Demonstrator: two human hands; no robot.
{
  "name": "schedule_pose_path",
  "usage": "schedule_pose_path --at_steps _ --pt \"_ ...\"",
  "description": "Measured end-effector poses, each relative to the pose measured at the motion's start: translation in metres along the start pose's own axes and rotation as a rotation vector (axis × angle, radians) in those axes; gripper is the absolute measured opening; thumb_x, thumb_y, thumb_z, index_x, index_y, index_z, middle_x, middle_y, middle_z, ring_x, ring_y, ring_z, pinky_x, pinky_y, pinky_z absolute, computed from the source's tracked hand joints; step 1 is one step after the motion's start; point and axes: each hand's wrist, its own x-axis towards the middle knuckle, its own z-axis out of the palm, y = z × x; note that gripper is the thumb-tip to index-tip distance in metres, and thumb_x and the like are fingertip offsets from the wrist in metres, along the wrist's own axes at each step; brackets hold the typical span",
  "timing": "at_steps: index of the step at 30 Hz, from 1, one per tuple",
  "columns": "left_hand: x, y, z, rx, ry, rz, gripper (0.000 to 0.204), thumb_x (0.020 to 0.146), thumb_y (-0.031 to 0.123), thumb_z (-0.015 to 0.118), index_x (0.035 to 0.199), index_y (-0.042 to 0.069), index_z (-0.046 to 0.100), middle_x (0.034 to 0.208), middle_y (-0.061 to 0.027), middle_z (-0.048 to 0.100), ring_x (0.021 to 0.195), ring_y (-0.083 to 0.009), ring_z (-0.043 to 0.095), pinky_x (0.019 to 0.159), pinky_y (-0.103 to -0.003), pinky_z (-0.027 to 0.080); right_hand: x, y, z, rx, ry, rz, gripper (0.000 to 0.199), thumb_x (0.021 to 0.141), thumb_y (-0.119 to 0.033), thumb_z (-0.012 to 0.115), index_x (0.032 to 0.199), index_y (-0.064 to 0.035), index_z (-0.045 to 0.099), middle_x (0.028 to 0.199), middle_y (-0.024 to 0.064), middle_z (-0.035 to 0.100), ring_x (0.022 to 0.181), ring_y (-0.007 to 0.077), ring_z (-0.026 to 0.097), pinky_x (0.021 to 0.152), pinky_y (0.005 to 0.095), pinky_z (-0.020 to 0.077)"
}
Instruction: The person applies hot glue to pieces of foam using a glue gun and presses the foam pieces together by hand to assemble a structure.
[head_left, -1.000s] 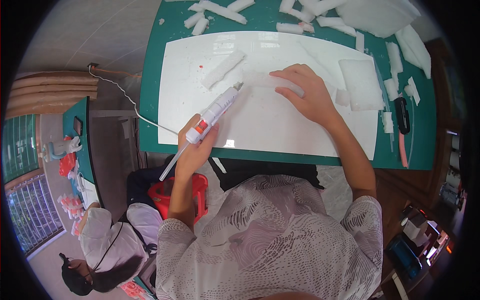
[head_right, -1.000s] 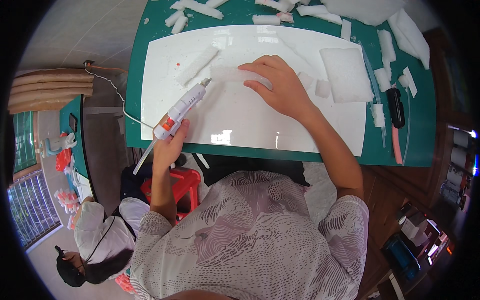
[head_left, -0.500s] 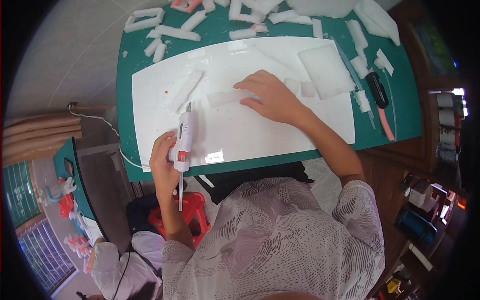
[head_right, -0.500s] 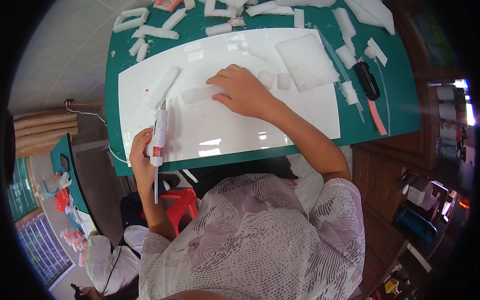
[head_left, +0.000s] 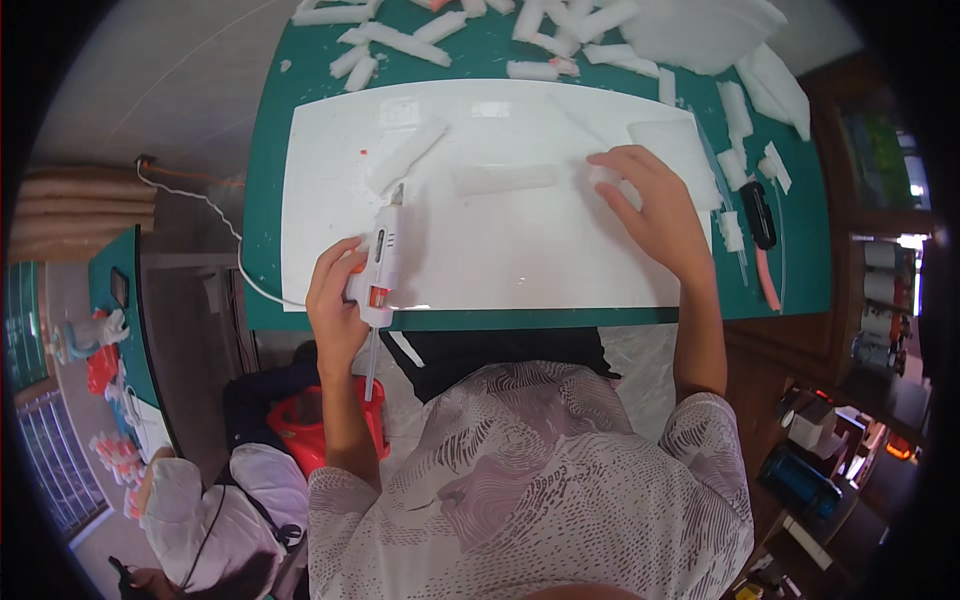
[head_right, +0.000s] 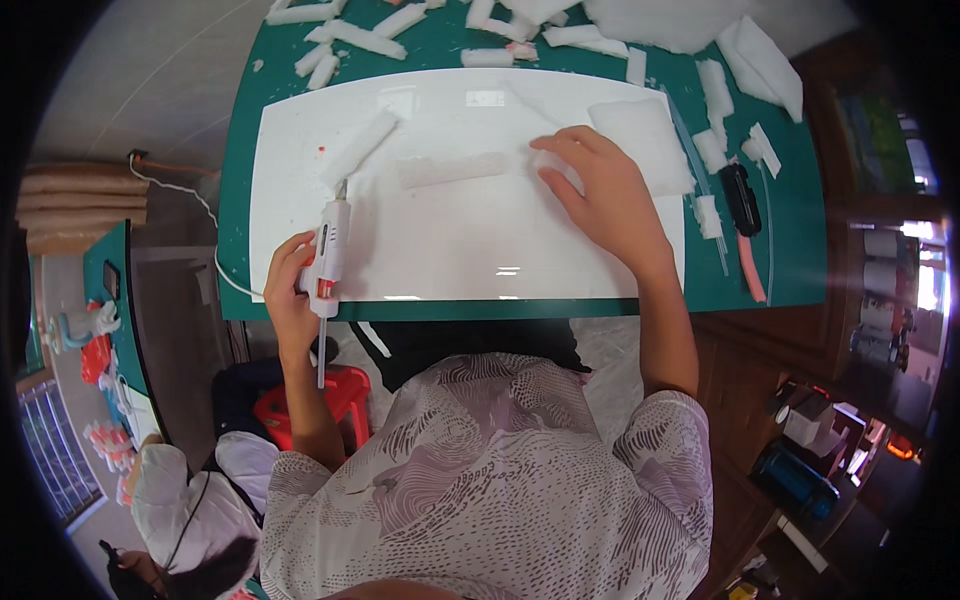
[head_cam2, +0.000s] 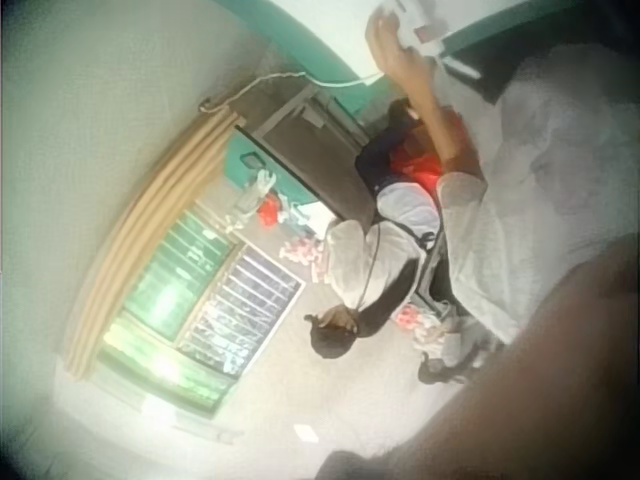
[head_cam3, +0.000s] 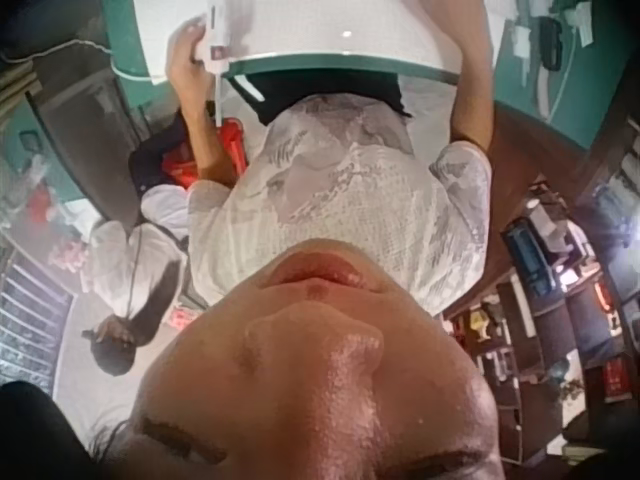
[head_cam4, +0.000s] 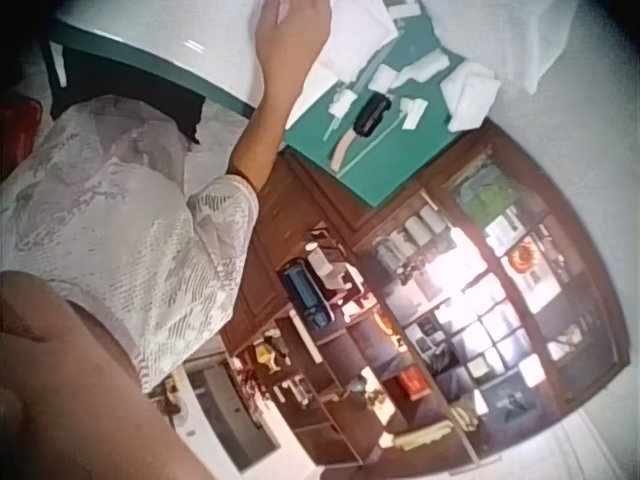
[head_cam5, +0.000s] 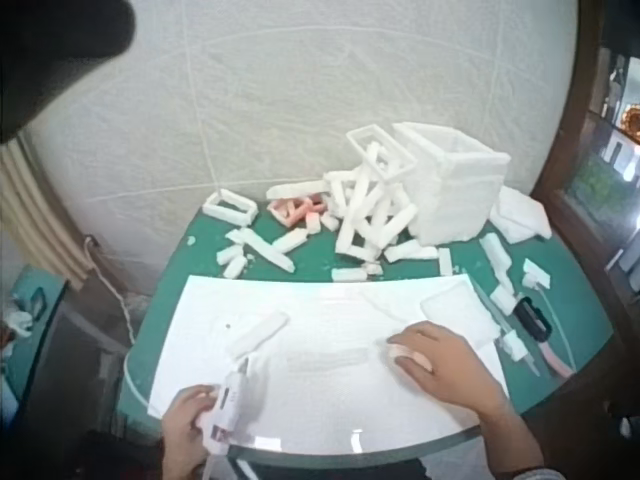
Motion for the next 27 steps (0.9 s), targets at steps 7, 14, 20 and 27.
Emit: schedule_pose_path --at_steps 7,14,20,27 --pt "-0.006 -0.006 0.004 -0.013 0.055 0.037 0.04 0.067 0.0 0.08 0.105 0.0 0.069 0.123 -0.0145 0.067 0.094 -0.0259 0.069 0.08 -0.034 0.055 0.039 -0.02 0.029 0.775 -0.173 0.037 0.028 0.096 -0.011 0.067 0.124 -0.0068 0.067 0.124 0.007 0.064 0.098 0.014 0.063 0.084 0.0255 0.0518" --pt "-0.009 -0.015 0.006 -0.013 0.084 0.101 0.042 0.062 -0.007 0.069 0.103 0.002 0.07 0.122 -0.0114 0.069 0.095 -0.0289 0.069 0.083 -0.037 0.052 0.053 -0.04 0.058 0.688 -0.265 0.091 0.038 0.092 -0.004 0.068 0.13 -0.0042 0.061 0.133 0.0075 0.059 0.122 0.0192 0.056 0.103 0.036 0.0494" --pt "-0.009 -0.018 0.007 0.015 0.098 0.131 0.051 0.057 -0.014 0.057 0.103 0.003 0.07 0.121 -0.0099 0.07 0.095 -0.0304 0.067 0.079 -0.038 0.049 0.053 -0.057 0.066 0.511 -0.184 0.014 0.037 0.093 -0.006 0.067 0.129 -0.0061 0.062 0.132 0.0088 0.062 0.123 0.0228 0.058 0.103 0.0394 0.0512" --pt "-0.009 -0.018 0.006 0.04 0.115 0.189 0.051 0.056 -0.013 0.057 0.102 0.004 0.07 0.122 -0.0086 0.069 0.093 -0.0295 0.066 0.076 -0.037 0.048 0.059 -0.063 0.079 0.119 -0.092 -0.22 0.038 0.093 -0.008 0.067 0.131 -0.0081 0.062 0.133 0.0133 0.064 0.116 0.0289 0.062 0.094 0.0365 0.0528"
